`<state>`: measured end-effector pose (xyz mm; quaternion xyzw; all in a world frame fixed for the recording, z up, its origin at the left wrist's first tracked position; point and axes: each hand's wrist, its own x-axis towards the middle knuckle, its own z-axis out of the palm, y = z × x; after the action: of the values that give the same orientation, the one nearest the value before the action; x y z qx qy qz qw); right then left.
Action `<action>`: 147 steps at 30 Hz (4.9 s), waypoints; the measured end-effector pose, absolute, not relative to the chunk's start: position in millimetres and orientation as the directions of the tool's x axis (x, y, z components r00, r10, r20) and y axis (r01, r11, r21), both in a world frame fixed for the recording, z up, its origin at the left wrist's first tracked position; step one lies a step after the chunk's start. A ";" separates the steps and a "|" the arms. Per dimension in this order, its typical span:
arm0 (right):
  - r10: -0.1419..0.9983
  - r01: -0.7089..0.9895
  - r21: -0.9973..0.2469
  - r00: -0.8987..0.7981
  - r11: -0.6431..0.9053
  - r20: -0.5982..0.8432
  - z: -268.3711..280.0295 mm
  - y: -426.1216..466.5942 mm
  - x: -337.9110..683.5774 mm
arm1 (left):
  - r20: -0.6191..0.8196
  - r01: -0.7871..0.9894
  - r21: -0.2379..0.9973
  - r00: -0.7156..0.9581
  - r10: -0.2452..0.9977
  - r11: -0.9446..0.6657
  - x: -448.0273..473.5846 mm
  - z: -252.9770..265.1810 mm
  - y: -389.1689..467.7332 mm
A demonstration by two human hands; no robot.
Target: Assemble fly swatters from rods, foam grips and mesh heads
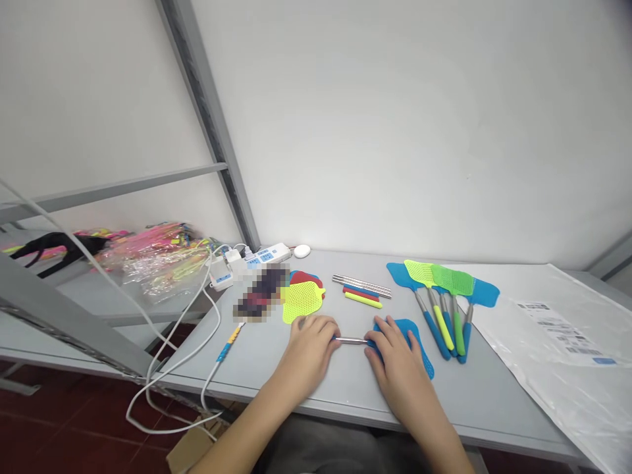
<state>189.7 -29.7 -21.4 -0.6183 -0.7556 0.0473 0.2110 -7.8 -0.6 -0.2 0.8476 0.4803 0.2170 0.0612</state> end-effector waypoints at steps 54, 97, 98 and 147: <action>0.982 -0.568 -0.819 0.184 0.080 -0.031 2.6 -5.1 195.7 | -0.263 0.141 0.963 0.666 0.698 0.227 27.6 12.4 -14.4; 0.901 -0.501 -0.818 0.432 0.281 0.045 22.1 2.8 246.8 | -0.278 0.193 0.960 0.720 0.635 0.201 18.6 14.0 -16.4; 0.902 -0.516 -0.809 0.429 0.281 0.039 25.9 4.4 252.9 | -0.281 0.199 0.960 0.725 0.629 0.199 18.0 14.1 -16.7; 0.952 -0.485 -0.864 0.307 0.137 -0.022 30.4 -9.6 252.1 | -0.250 0.167 0.967 0.744 0.620 0.190 20.7 19.5 -15.7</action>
<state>252.1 -9.6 30.4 -0.4082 -0.2857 0.5148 0.6977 20.7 -15.7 19.5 0.6157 0.3197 0.1612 0.7019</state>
